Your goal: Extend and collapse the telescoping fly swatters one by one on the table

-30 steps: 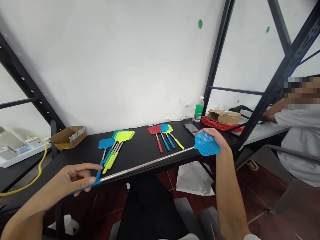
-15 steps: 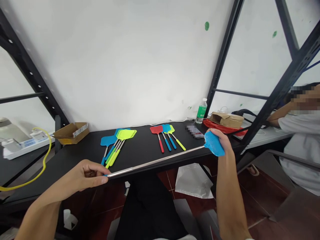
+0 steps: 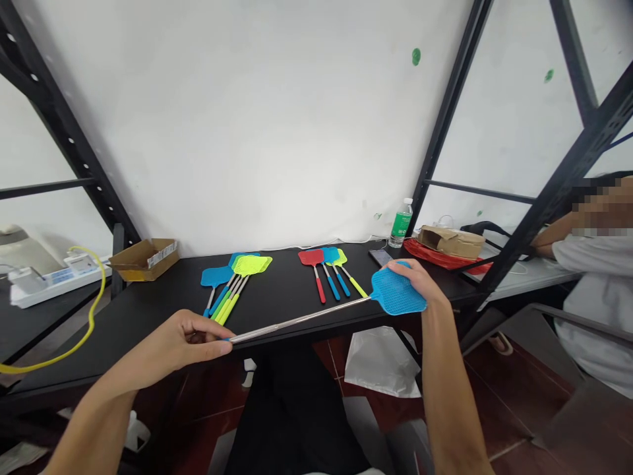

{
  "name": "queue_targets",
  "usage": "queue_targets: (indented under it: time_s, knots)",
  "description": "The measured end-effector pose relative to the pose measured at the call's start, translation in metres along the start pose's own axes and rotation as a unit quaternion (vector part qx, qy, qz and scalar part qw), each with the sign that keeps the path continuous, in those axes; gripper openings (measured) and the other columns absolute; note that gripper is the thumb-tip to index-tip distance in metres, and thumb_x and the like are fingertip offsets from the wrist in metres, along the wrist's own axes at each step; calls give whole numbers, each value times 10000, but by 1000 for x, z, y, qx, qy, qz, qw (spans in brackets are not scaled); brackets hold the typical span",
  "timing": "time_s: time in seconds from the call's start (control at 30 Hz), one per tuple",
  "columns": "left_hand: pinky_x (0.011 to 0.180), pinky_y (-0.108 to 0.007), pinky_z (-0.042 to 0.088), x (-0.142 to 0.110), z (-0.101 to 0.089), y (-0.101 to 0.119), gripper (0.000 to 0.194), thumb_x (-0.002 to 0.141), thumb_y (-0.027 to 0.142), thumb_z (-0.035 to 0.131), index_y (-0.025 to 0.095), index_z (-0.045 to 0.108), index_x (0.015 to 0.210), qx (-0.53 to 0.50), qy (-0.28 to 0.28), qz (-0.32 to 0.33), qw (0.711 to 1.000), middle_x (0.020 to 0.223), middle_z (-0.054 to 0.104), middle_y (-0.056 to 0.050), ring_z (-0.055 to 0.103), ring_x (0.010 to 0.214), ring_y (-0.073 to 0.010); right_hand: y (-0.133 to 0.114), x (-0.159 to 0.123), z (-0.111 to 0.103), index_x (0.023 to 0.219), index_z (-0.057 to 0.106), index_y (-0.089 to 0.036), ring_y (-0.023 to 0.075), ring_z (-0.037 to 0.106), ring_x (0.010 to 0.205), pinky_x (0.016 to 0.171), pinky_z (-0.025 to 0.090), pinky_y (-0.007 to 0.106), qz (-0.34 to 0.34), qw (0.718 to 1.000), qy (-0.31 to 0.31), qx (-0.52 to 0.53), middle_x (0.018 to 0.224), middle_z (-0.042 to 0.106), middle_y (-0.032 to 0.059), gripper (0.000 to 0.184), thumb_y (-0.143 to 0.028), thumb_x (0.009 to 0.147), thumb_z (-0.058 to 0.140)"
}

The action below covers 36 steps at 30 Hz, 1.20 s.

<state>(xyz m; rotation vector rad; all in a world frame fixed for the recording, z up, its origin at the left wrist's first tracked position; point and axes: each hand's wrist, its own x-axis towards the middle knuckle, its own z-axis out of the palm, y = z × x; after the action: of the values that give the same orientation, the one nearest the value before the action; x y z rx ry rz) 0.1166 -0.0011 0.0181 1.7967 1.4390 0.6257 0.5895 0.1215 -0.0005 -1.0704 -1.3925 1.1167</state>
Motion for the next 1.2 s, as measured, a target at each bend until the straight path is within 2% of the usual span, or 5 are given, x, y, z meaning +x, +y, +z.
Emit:
queue_targets:
  time_s: [0.2, 0.47, 0.6, 0.87, 1.2]
  knots:
    - [463, -219, 368, 11, 13, -2, 349, 764, 516, 735, 214, 824, 915, -7, 22, 6, 1000, 593, 552, -2, 420, 536, -113, -5, 6, 39, 798, 794, -179, 221, 680, 597, 560, 525, 297, 10, 998, -57, 41, 692, 729, 75, 344, -516, 731, 804]
    - [537, -236, 416, 6, 8, 2, 358, 783, 525, 727, 220, 811, 951, 31, 48, 25, 998, 626, 593, -3, 509, 594, -139, -6, 2, 26, 806, 791, -187, 215, 679, 615, 589, 533, 303, -11, 993, -66, 99, 721, 738, 75, 341, -511, 703, 809]
    - [728, -262, 498, 2, -1, 2, 361, 792, 548, 714, 232, 802, 944, 81, 109, 28, 990, 868, 743, -38, 645, 822, -213, -4, -4, 21, 846, 780, -194, 241, 706, 673, 618, 548, 321, -38, 988, -86, 126, 751, 747, 84, 406, -544, 643, 821]
    - [757, -245, 499, -9, -13, 1, 374, 783, 581, 712, 250, 798, 936, 92, 135, 18, 986, 924, 768, -16, 674, 882, -223, 2, -11, 43, 928, 771, -182, 305, 747, 825, 728, 598, 410, 47, 972, -172, 151, 888, 774, 114, 405, -426, 620, 869]
    - [793, -270, 527, -6, -7, 2, 357, 739, 600, 741, 300, 821, 915, 106, 153, 13, 982, 975, 793, 0, 700, 946, -251, -4, -11, 51, 1016, 780, -141, 255, 739, 688, 605, 597, 351, 27, 972, -167, 164, 851, 777, 122, 362, -322, 710, 847]
